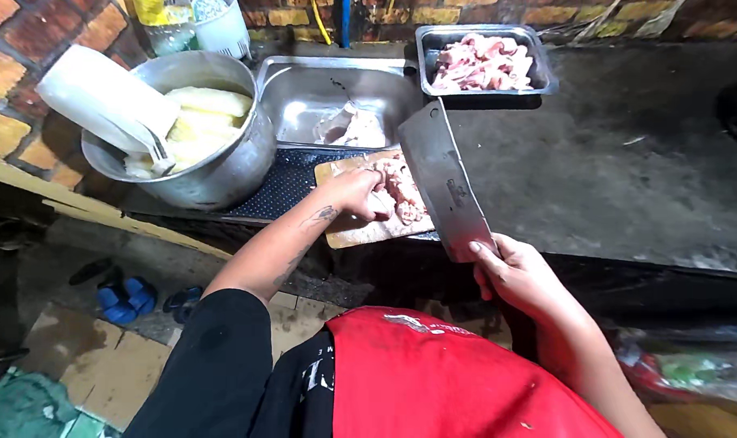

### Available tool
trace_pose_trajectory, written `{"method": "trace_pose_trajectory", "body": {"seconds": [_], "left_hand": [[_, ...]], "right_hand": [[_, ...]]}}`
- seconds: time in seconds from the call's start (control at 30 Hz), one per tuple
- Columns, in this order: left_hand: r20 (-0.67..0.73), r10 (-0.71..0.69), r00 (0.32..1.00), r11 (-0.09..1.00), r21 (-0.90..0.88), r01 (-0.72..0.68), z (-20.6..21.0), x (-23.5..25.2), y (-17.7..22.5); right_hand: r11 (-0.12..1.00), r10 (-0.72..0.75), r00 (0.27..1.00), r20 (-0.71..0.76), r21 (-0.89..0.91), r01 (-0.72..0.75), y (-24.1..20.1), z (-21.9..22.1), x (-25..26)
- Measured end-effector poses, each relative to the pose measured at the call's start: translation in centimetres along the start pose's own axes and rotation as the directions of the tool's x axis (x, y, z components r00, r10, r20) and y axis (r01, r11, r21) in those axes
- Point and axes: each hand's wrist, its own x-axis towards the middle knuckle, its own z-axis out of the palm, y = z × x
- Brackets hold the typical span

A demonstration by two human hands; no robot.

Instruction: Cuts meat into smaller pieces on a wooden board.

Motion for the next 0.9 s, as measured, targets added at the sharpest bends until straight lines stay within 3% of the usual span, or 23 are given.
{"method": "trace_pose_trajectory", "body": {"seconds": [0.17, 0.23, 0.3, 0.37, 0.43, 0.7, 0.9], "left_hand": [[-0.064, -0.243, 0.968, 0.966, -0.106, 0.236, 2.1, -3.7, 1.0], [-0.168, -0.300, 0.939, 0.945, -0.189, 0.268, 3.3, -5.6, 1.4], [-0.404, -0.255, 0.878, 0.952, -0.261, 0.157, 5.4, -6.9, 1.5], [-0.635, -0.115, 0.764, 0.972, -0.229, -0.044, 7.8, -7.1, 1.2], [-0.722, -0.021, 0.692, 0.974, -0.169, -0.148, 9.2, -6.8, 1.3], [-0.752, 0.033, 0.658, 0.988, -0.076, -0.137, 10.7, -6.3, 0.9], [-0.764, 0.041, 0.645, 0.996, -0.024, -0.091, 11.2, -6.0, 1.1]], "right_hand": [[0.996, 0.011, 0.999, 0.032, -0.092, -0.008, -1.6, 1.8, 2.0], [0.985, 0.003, 0.999, 0.038, -0.174, 0.003, -2.3, 2.9, 3.1], [0.964, -0.018, 0.998, 0.054, -0.264, 0.031, -2.8, 4.0, 4.4], [0.938, -0.053, 0.996, 0.068, -0.340, 0.073, -3.1, 5.3, 5.9], [0.911, -0.097, 0.992, 0.076, -0.395, 0.119, -3.3, 6.5, 7.3], [0.792, -0.093, 0.989, 0.112, -0.594, 0.141, -5.5, 9.6, 9.1], [0.760, -0.013, 0.990, 0.139, -0.642, 0.101, -5.1, 9.3, 8.1]]}}
